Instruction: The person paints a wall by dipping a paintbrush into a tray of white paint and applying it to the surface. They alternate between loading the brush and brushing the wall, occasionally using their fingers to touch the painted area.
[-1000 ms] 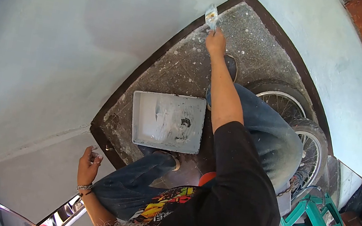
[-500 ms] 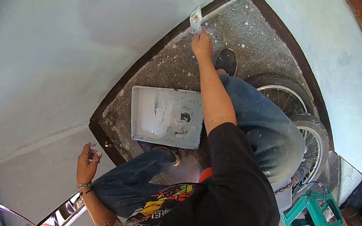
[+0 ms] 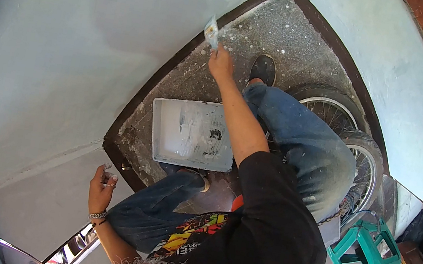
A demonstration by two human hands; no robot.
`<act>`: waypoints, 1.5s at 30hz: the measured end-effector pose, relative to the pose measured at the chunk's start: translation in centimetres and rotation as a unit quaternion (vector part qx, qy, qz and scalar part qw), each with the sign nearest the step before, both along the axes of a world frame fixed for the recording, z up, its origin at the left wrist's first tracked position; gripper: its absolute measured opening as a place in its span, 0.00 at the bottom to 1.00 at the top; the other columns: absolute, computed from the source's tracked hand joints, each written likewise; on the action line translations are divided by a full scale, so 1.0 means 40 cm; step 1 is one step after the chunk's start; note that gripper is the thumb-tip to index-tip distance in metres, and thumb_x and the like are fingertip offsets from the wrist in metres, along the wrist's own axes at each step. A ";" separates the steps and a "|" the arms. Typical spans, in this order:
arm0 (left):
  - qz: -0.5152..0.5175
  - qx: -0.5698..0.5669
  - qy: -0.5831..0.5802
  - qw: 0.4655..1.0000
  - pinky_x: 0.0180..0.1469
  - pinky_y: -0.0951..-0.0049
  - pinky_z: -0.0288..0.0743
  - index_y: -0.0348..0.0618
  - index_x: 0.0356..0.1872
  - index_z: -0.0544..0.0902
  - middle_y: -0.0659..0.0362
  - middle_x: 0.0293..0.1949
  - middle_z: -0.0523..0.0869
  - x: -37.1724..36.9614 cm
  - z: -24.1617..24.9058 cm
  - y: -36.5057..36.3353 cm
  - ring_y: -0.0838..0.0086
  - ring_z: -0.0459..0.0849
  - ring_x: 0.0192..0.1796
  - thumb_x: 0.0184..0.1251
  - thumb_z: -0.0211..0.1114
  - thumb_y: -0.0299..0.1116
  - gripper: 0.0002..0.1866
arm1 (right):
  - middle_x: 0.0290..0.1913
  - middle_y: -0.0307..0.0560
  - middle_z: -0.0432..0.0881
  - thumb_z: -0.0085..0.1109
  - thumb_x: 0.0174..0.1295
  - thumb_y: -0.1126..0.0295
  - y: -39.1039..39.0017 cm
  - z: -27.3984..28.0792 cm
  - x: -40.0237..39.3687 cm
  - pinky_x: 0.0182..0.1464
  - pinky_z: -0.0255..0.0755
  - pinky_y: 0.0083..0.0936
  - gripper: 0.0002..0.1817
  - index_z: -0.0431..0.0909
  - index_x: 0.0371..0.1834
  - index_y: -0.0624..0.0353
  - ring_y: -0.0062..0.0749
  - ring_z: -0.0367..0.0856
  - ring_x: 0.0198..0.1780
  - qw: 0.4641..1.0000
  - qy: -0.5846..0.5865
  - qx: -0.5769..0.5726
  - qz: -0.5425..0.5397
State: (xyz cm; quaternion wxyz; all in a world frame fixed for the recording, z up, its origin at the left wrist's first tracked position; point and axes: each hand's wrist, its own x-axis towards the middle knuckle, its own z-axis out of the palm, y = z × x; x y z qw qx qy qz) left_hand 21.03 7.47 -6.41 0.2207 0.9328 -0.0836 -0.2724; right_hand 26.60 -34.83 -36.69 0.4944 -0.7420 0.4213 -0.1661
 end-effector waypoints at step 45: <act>0.005 0.013 0.011 1.000 0.36 0.72 0.73 0.35 0.57 0.74 0.56 0.28 0.82 0.001 -0.001 -0.012 0.72 0.79 0.31 0.65 0.65 0.31 0.21 | 0.49 0.70 0.80 0.52 0.62 0.64 -0.286 -0.029 0.066 0.57 0.70 0.47 0.21 0.76 0.54 0.67 0.64 0.79 0.52 0.989 -0.055 -0.055 -0.124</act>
